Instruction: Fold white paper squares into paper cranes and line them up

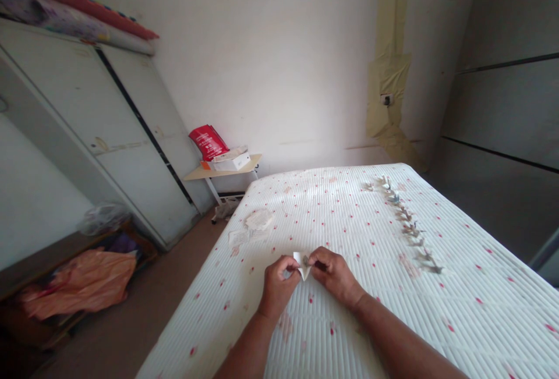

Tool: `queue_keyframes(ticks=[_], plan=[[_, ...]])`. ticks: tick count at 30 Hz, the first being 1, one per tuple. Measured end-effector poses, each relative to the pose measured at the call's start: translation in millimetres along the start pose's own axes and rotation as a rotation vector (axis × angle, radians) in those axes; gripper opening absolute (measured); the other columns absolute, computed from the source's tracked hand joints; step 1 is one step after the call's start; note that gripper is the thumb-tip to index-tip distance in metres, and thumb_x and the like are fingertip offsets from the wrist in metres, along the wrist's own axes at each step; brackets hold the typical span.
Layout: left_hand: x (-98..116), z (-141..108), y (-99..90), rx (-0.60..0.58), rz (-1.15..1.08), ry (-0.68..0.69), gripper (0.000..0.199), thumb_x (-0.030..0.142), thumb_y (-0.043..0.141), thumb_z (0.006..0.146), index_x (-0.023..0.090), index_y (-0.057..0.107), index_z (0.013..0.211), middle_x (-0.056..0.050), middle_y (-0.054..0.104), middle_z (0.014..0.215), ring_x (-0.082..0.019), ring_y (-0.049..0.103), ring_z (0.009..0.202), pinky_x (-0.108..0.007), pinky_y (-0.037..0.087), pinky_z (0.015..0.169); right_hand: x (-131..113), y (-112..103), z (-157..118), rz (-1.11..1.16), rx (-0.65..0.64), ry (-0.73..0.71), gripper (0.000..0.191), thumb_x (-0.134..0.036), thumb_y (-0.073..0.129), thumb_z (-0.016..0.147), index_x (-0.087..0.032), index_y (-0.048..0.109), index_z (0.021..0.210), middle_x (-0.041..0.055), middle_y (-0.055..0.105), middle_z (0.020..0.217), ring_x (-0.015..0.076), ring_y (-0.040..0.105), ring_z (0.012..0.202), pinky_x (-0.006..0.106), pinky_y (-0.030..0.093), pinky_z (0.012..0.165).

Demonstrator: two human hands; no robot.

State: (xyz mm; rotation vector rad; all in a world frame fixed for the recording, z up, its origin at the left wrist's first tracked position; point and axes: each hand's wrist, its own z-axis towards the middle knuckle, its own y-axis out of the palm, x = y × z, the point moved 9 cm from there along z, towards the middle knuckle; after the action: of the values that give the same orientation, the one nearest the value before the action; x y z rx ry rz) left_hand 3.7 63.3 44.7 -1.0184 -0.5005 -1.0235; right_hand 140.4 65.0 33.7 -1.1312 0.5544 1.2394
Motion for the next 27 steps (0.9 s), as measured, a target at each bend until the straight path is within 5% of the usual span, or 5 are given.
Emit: queue_keyframes(ticks=[8,15,27], plan=[[0.3,-0.7,2.1,-0.001,-0.013,-0.034,0.012,0.007,0.05,0.062,0.016,0.056,0.058,0.004,0.056,0.057,-0.009,0.053,0.058,-0.017,0.041,0.059,-0.2,3.3,-1.4,-0.005,-0.016,0.044,0.003,-0.02,0.051,0.075,-0.02,0.049,0.076,-0.0026,0.05,0.066,0.0112,0.048,0.061,0.022,0.039,0.057],[-0.1,-1.4,3.6,-0.006,-0.011,-0.036,0.012,0.006,0.049,0.062,0.016,0.054,0.058,0.005,0.054,0.056,-0.009,0.052,0.057,-0.017,0.04,0.059,4.0,2.6,-0.9,0.003,0.014,0.076,0.019,-0.016,0.051,0.072,-0.021,0.044,0.089,-0.0048,0.046,0.067,0.0097,0.044,0.059,0.021,0.036,0.054],[-1.2,-1.3,2.7,0.013,0.009,-0.026,0.01,0.009,0.051,0.064,0.017,0.054,0.059,0.005,0.056,0.056,-0.008,0.051,0.056,-0.017,0.041,0.058,5.9,7.3,0.0,0.053,-0.047,0.108,0.01,-0.028,0.053,0.075,-0.019,0.052,0.072,-0.0034,0.049,0.061,0.0112,0.047,0.058,0.023,0.038,0.055]])
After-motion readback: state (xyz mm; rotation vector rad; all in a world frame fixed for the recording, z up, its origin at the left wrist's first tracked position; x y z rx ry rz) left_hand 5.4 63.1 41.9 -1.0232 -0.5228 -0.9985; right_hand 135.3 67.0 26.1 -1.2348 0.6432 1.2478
